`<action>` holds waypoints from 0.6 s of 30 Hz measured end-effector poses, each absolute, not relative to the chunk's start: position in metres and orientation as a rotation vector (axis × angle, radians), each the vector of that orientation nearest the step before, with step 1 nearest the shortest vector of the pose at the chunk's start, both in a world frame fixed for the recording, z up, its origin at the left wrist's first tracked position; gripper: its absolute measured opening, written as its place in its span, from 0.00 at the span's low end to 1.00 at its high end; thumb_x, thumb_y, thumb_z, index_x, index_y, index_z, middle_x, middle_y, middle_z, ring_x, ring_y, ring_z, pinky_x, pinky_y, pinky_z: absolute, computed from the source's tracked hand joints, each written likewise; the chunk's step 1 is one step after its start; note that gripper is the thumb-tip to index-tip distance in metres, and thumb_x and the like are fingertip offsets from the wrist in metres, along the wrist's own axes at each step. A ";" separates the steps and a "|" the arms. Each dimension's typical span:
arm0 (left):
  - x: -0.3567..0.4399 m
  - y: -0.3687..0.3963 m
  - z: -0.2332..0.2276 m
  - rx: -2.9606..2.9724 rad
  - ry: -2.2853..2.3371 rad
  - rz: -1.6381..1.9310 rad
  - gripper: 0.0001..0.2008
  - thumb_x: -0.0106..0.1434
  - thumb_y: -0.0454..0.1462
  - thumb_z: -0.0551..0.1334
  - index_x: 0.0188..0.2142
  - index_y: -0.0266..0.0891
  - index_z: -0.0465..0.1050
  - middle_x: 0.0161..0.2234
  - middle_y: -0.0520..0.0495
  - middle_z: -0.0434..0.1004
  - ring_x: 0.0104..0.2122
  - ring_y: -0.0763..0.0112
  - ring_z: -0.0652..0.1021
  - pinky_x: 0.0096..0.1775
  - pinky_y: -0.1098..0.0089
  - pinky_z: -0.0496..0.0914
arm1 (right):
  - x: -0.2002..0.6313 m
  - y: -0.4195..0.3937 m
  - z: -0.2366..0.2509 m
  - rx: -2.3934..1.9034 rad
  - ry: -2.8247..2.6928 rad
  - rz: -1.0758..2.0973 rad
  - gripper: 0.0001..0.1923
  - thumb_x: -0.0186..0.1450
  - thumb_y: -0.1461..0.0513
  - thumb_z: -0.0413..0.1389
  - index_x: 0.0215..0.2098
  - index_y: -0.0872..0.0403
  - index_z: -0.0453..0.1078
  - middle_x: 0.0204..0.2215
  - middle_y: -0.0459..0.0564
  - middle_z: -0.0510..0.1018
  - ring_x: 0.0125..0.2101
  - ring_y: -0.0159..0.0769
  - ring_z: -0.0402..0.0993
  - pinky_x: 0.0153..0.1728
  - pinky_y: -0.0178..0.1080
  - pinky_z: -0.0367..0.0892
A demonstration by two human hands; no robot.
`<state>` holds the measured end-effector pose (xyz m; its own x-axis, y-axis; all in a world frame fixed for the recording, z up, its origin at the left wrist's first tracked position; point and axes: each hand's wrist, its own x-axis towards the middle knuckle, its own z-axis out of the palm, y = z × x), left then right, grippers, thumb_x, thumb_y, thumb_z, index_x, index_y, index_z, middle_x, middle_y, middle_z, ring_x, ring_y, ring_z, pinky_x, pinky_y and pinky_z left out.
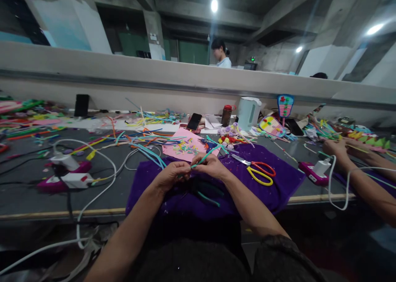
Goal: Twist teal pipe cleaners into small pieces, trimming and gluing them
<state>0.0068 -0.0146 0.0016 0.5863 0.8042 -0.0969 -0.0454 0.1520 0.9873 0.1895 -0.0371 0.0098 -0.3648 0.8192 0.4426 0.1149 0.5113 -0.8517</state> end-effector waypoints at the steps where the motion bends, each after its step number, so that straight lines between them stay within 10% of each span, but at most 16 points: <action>1: 0.006 -0.015 0.002 1.287 0.732 0.687 0.10 0.47 0.40 0.64 0.22 0.34 0.68 0.17 0.51 0.69 0.17 0.78 0.67 0.20 0.76 0.55 | 0.190 -0.037 0.010 -0.779 -1.835 0.879 0.07 0.55 0.60 0.58 0.30 0.55 0.71 0.28 0.46 0.70 0.28 0.30 0.66 0.30 0.33 0.61; 11: 0.010 -0.018 -0.002 1.450 0.749 0.944 0.10 0.48 0.41 0.63 0.23 0.35 0.68 0.18 0.54 0.66 0.17 0.80 0.64 0.22 0.76 0.58 | 0.183 -0.039 0.011 -0.874 -1.876 0.552 0.06 0.56 0.60 0.56 0.27 0.56 0.71 0.24 0.46 0.71 0.27 0.31 0.66 0.30 0.34 0.60; 18: 0.017 -0.028 -0.004 2.298 1.090 1.380 0.06 0.56 0.37 0.56 0.26 0.39 0.70 0.27 0.47 0.71 0.32 0.69 0.70 0.36 0.70 0.61 | 0.168 -0.029 0.002 -1.098 -1.352 1.097 0.07 0.51 0.61 0.54 0.18 0.56 0.63 0.12 0.40 0.62 0.14 0.24 0.54 0.15 0.30 0.49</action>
